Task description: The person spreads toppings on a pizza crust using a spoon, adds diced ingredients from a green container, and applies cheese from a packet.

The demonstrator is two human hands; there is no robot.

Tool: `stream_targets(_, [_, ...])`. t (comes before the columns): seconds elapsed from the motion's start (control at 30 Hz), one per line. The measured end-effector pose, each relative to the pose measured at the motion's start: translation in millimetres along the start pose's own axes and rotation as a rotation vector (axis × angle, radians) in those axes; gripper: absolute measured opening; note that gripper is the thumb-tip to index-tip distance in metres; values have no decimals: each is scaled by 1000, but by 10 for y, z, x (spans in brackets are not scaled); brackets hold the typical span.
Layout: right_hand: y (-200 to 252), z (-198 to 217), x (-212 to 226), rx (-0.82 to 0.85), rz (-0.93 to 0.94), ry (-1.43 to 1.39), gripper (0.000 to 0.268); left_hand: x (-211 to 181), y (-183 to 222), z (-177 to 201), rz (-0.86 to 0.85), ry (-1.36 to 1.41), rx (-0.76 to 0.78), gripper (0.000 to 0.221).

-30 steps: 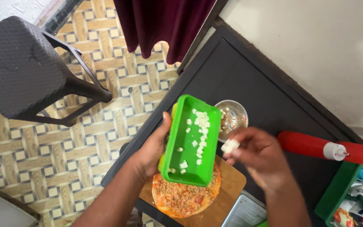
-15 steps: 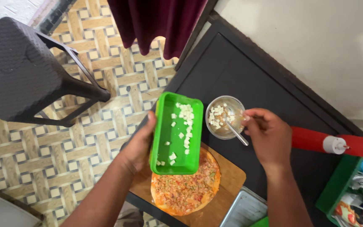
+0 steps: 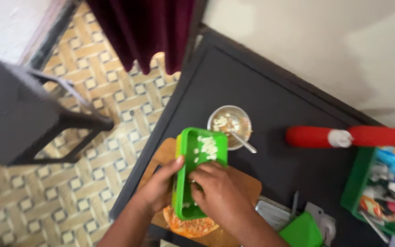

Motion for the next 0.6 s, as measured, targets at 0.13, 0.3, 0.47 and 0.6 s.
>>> stream_targets(0.13, [132,281,-326,-296,-161,-234,17,1,78,166,55,17,-85,74])
stream_targets(0.3, [627,356,-1333,-660,-536,-773,34,-115,292,404,46,-13,-148,75])
stream_targets(0.47, [2393,529,-1952,-816,-903,38,80,64,283,138,40,-59,35,76])
stream_targets(0.6, [3125,124,-2069,-691,-1196,22,103,301,28,-464,211,-220,95,78])
Point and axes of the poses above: each hand's wrist, its own y-axis away from the middle knuckle, its own z-axis out of the back of the hand, x = y × z, the point moved 6 cm from there along -y, towards the middle knuckle, and after that the axes turned 10 degrees about -y, right-handed, at the moved point
